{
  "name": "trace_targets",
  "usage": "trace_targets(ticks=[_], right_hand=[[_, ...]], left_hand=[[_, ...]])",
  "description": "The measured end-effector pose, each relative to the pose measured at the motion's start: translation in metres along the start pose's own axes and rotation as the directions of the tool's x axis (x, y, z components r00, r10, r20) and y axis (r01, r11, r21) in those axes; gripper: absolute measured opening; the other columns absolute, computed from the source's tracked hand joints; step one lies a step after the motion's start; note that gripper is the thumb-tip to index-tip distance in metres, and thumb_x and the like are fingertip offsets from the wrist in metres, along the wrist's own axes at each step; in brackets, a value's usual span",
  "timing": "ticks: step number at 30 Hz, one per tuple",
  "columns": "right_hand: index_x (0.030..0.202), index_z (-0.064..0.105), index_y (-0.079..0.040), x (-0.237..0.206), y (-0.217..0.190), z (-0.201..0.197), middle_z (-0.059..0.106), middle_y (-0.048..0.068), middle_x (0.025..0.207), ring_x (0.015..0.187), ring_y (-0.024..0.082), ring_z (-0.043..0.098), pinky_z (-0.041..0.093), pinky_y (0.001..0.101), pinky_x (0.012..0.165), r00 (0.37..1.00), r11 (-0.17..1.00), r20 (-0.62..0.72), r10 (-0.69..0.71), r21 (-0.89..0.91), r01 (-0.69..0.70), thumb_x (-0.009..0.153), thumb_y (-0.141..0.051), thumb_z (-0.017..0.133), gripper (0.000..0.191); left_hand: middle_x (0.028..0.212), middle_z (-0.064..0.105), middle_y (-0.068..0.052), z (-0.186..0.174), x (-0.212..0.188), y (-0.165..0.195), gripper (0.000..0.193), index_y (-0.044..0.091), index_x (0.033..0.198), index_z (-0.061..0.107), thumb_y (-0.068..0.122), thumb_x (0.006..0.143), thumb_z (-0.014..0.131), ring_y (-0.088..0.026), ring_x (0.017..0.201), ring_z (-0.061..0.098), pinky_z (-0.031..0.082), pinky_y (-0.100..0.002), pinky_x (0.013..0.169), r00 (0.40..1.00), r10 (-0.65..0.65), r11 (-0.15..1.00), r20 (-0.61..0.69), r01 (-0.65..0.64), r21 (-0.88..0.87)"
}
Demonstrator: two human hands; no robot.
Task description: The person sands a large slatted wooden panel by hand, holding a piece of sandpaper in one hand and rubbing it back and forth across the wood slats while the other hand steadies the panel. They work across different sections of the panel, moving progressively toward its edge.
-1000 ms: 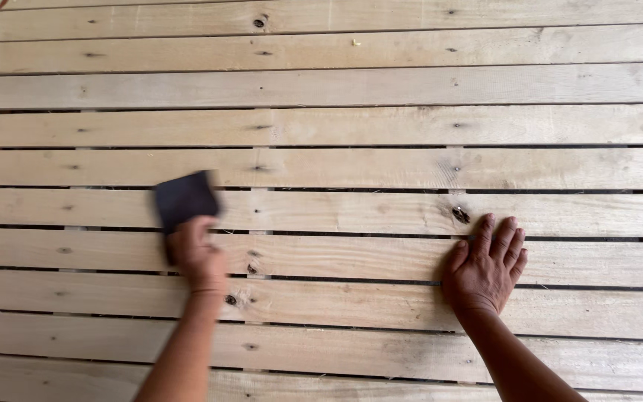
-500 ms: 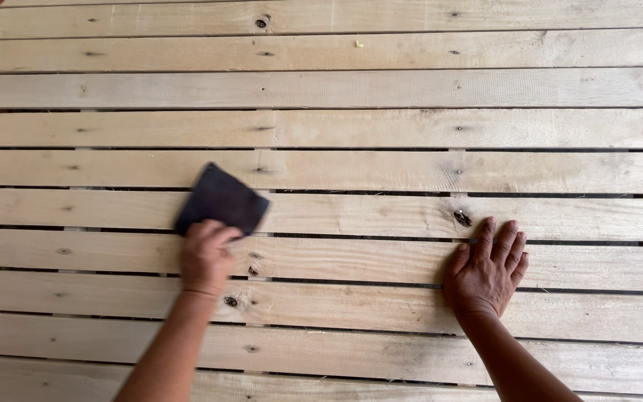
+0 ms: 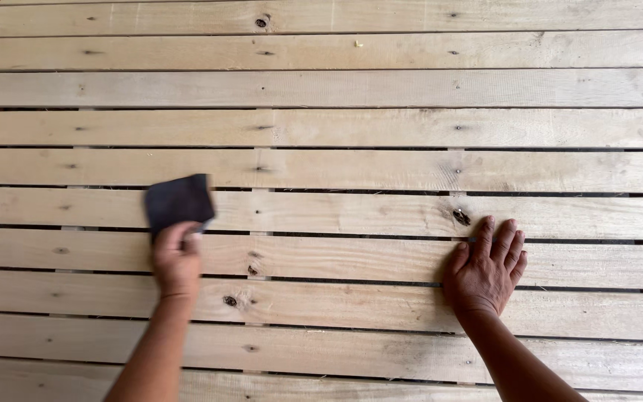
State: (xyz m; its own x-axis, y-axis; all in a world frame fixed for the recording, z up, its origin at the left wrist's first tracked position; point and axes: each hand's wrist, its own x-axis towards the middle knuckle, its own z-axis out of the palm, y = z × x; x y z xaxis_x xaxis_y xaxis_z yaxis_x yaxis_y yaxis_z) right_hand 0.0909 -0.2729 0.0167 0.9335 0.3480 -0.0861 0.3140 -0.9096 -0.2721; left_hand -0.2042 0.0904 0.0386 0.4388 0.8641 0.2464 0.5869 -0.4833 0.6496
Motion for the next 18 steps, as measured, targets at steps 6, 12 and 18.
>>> trace_targets(ticks=[6,12,18], right_hand=[[0.164,0.019,-0.015,0.0,-0.001,0.0,0.007,0.019,0.172,0.159,0.035,0.0,-0.003,0.0496,0.125,1.0,1.0,-0.013,-0.005,-0.001,0.005,0.1,-0.048,0.027,0.073],[0.164,0.019,-0.013,-0.002,-0.003,0.001,0.008,0.02,0.171,0.158,0.036,0.0,-0.004,0.0497,0.125,1.0,1.0,-0.015,-0.008,-0.021,0.008,0.101,-0.047,0.026,0.072],[0.164,0.019,-0.012,-0.006,-0.006,0.004,0.007,0.021,0.171,0.158,0.037,0.0,-0.003,0.0502,0.124,1.0,1.0,-0.008,-0.002,0.008,0.002,0.101,-0.047,0.026,0.073]], left_hand=[[0.109,0.074,-0.004,-0.02,0.023,-0.025,0.051,0.032,0.127,0.073,0.025,0.08,0.089,-0.026,0.11,0.063,0.053,-0.038,0.103,0.971,-0.137,0.924,0.197,0.053,0.38],[0.163,0.045,-0.02,0.015,0.036,-0.003,0.071,0.03,0.134,0.071,0.022,0.067,0.092,-0.05,0.144,0.041,0.037,-0.056,0.116,0.985,0.171,0.924,0.029,-0.17,0.342],[0.157,0.043,-0.024,0.148,-0.039,0.166,0.066,0.034,0.136,0.067,0.015,0.075,0.082,-0.047,0.145,0.038,0.029,-0.062,0.118,0.935,0.252,0.917,0.249,-0.313,0.246]])
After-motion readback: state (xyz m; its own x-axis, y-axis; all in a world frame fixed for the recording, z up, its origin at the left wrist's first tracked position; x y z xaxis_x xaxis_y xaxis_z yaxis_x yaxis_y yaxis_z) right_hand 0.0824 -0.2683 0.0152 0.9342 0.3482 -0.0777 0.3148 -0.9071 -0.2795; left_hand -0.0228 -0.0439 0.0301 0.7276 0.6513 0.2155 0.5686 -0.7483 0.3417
